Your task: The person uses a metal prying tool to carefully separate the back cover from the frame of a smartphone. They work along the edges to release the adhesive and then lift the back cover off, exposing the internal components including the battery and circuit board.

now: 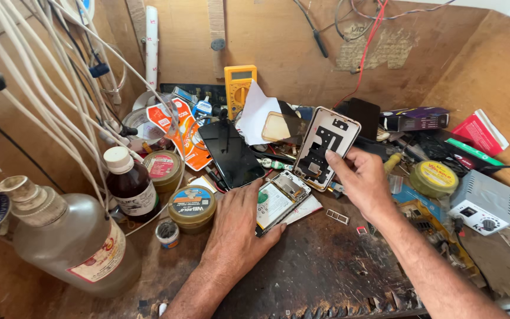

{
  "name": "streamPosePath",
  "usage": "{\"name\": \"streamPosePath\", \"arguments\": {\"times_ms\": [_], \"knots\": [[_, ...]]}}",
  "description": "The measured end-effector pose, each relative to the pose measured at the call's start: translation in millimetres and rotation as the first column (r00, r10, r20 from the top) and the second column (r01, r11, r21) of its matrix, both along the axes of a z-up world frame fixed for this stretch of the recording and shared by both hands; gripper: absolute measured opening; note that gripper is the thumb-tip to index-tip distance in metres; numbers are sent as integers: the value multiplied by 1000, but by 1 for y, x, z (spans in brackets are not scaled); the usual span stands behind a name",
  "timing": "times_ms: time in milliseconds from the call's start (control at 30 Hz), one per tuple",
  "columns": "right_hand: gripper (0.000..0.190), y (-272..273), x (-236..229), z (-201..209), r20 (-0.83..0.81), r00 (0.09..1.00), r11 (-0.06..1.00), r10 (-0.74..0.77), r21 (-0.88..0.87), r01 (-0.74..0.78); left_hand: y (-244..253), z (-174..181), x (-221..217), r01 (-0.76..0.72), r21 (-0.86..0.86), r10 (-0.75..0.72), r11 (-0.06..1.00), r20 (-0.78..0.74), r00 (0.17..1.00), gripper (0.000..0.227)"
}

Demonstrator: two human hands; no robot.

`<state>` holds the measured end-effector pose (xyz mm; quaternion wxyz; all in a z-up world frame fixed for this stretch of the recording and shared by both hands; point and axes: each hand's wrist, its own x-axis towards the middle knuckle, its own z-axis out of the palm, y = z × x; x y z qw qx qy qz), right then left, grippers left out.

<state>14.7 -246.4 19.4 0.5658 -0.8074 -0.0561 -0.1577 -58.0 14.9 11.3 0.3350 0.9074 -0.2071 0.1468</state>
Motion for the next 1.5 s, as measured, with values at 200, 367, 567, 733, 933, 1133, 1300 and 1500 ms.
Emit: {"name": "streamPosePath", "arguments": {"times_ms": [200,367,567,733,933,1133,1300,1500], "knots": [[24,-9,7,11,-83,995,997,50,70,-44,-1,2,-2,-19,-14,19,1000,-12,1000,88],[25,-13,3,18,-108,989,993,105,66,-98,0,3,-3,-12,-28,12,1000,-4,1000,87],[26,-22,-2,16,-111,987,991,117,73,-109,0,5,-4,-10,-35,10,999,-7,1000,87],[24,-32,-1,10,-105,992,995,71,70,-64,1,3,-5,-5,-50,6,999,9,1000,87],[28,-43,-3,12,-151,988,995,27,103,-11,0,3,-3,-10,-32,10,999,-15,1000,89],[37,-53,-15,19,-100,995,996,-9,92,18,1,3,-4,3,-22,-2,1000,27,1000,84],[39,-64,-27,20,-100,993,997,-66,44,70,-1,6,-5,12,-31,-9,999,83,997,78],[42,-61,-35,20,-61,996,996,-72,48,75,-18,9,23,108,-142,-67,984,270,961,29]]}}
